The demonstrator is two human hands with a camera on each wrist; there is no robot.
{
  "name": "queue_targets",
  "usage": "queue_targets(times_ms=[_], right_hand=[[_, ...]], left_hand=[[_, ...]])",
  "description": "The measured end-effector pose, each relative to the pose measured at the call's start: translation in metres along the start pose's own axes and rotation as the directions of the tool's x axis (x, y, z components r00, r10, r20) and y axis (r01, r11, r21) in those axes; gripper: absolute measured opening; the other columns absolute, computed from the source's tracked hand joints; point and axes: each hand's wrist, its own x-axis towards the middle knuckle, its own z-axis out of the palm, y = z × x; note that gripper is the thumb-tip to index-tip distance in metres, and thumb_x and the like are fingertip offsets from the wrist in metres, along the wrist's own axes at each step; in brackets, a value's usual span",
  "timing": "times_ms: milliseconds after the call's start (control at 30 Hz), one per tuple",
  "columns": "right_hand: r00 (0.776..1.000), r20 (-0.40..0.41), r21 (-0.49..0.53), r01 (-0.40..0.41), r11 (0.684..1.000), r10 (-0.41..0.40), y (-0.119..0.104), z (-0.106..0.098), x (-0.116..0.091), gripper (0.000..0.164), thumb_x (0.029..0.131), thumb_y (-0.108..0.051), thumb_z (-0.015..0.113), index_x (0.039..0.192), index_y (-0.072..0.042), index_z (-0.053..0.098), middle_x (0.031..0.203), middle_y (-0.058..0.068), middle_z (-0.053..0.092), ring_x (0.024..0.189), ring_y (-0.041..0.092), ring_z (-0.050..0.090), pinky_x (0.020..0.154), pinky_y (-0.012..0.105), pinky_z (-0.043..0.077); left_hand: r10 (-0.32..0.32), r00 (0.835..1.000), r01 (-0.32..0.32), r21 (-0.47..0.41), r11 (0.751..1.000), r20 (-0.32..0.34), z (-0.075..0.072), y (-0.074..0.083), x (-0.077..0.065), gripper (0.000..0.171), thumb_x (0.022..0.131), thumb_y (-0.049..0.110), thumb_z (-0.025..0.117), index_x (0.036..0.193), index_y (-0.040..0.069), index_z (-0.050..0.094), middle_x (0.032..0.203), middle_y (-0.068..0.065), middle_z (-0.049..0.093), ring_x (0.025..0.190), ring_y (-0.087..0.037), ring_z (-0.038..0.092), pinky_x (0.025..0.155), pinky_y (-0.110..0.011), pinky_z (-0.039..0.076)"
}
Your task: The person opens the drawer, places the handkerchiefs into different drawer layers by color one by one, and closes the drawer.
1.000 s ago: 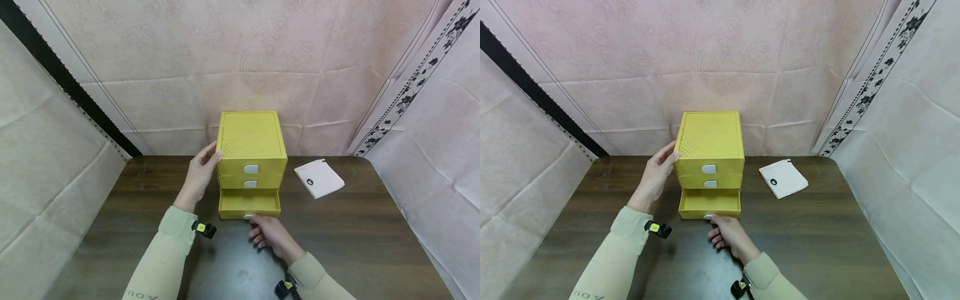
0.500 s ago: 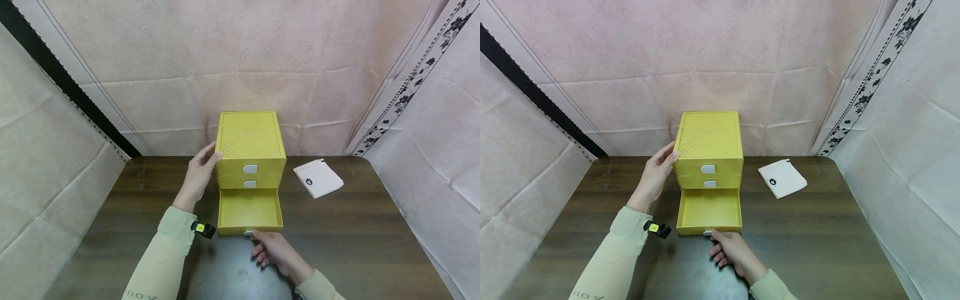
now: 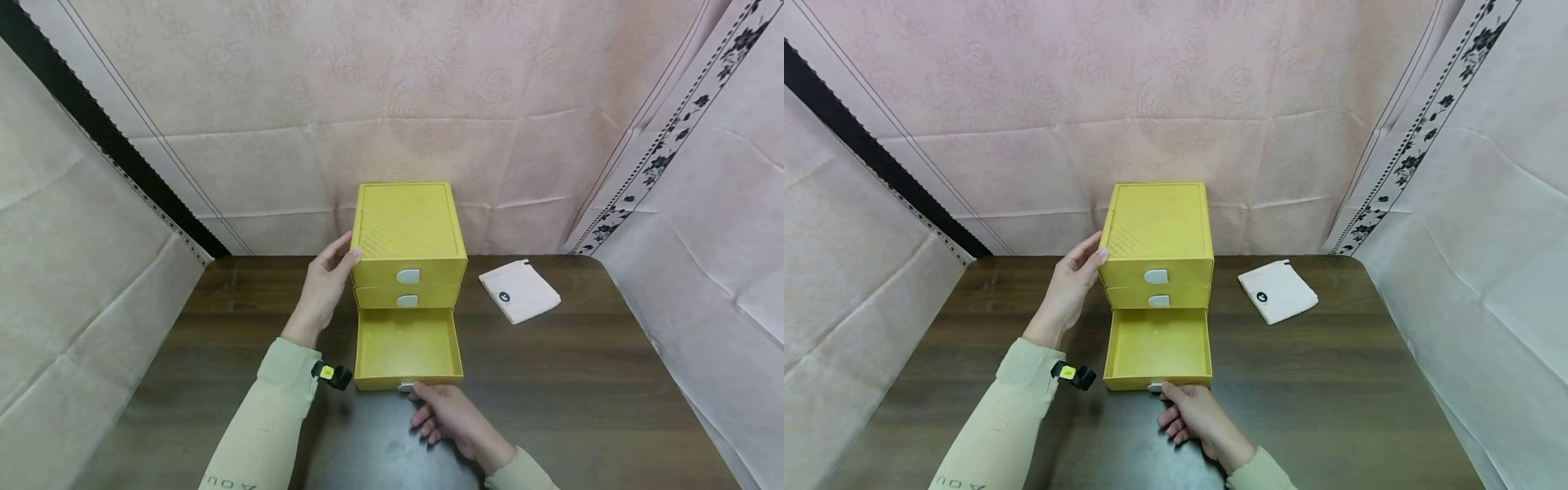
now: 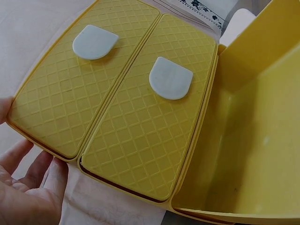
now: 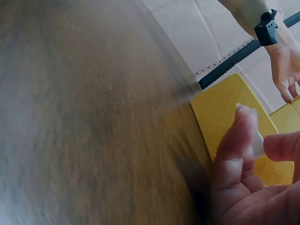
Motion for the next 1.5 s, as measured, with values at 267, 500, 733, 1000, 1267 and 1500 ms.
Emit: queue_targets(times_ms=[267,500,733,1000,1267,1500], right_hand=[[0.997,0.033,-0.150,0.069,0.986,-0.065,-0.007,-0.021,-0.011,0.051,0.097,-0.043,0.056,0.110,0.006,0.063,0.084,0.011,0.068,0.067,0.017,0.061,0.058,0.031,0.054],[0.981,0.153,-0.365,0.170,0.915,-0.121,-0.021,-0.058,-0.027,0.038,0.098,-0.035,0.056,0.111,0.000,0.063,0.092,0.010,0.068,0.081,0.025,0.063,0.069,0.037,0.053],[0.978,0.092,-0.480,0.208,0.852,-0.187,-0.042,-0.102,-0.040,0.041,0.097,-0.032,0.059,0.120,0.002,0.059,0.100,0.014,0.067,0.087,0.031,0.064,0.073,0.041,0.054],[0.859,-0.306,-0.602,0.159,0.783,-0.410,-0.058,-0.145,-0.025,0.049,0.092,-0.044,0.064,0.123,-0.006,0.060,0.102,0.009,0.069,0.091,0.020,0.064,0.074,0.033,0.051],[0.655,-0.505,-0.621,0.178,0.764,-0.563,-0.069,-0.180,0.005,0.063,0.093,-0.040,0.063,0.138,-0.001,0.044,0.113,0.019,0.064,0.099,0.028,0.061,0.074,0.022,0.048],[0.613,-0.569,-0.606,0.139,0.783,-0.548,-0.080,-0.204,0.030,0.071,0.092,-0.043,0.063,0.142,0.002,0.038,0.127,0.024,0.053,0.114,0.037,0.052,0.092,0.049,0.043]], left_hand=[[0.008,1.000,-0.008,-0.007,1.000,0.007,0.001,0.001,-0.001,0.053,0.094,0.039,0.063,0.144,0.032,0.046,0.141,0.005,0.047,0.119,-0.018,0.047,0.104,-0.037,0.038],[0.018,1.000,-0.018,0.003,1.000,-0.003,0.000,-0.001,0.000,0.054,0.090,0.045,0.065,0.141,0.034,0.049,0.139,0.006,0.048,0.119,-0.018,0.048,0.104,-0.038,0.038],[0.021,1.000,-0.021,0.015,1.000,-0.011,0.001,0.000,-0.001,0.055,0.090,0.047,0.065,0.141,0.035,0.049,0.139,0.007,0.048,0.120,-0.017,0.048,0.104,-0.038,0.038],[0.004,1.000,-0.004,-0.001,1.000,-0.005,-0.001,0.001,0.000,0.054,0.093,0.039,0.064,0.144,0.031,0.046,0.140,0.005,0.047,0.120,-0.018,0.048,0.104,-0.037,0.038],[-0.012,1.000,0.012,0.013,1.000,0.000,-0.001,0.001,0.002,0.055,0.096,0.034,0.062,0.147,0.025,0.043,0.141,0.001,0.046,0.120,-0.019,0.046,0.104,-0.038,0.038],[0.006,1.000,-0.006,0.024,1.000,-0.007,0.000,-0.002,0.001,0.053,0.091,0.045,0.064,0.141,0.034,0.048,0.138,0.005,0.049,0.120,-0.017,0.047,0.103,-0.037,0.039]])
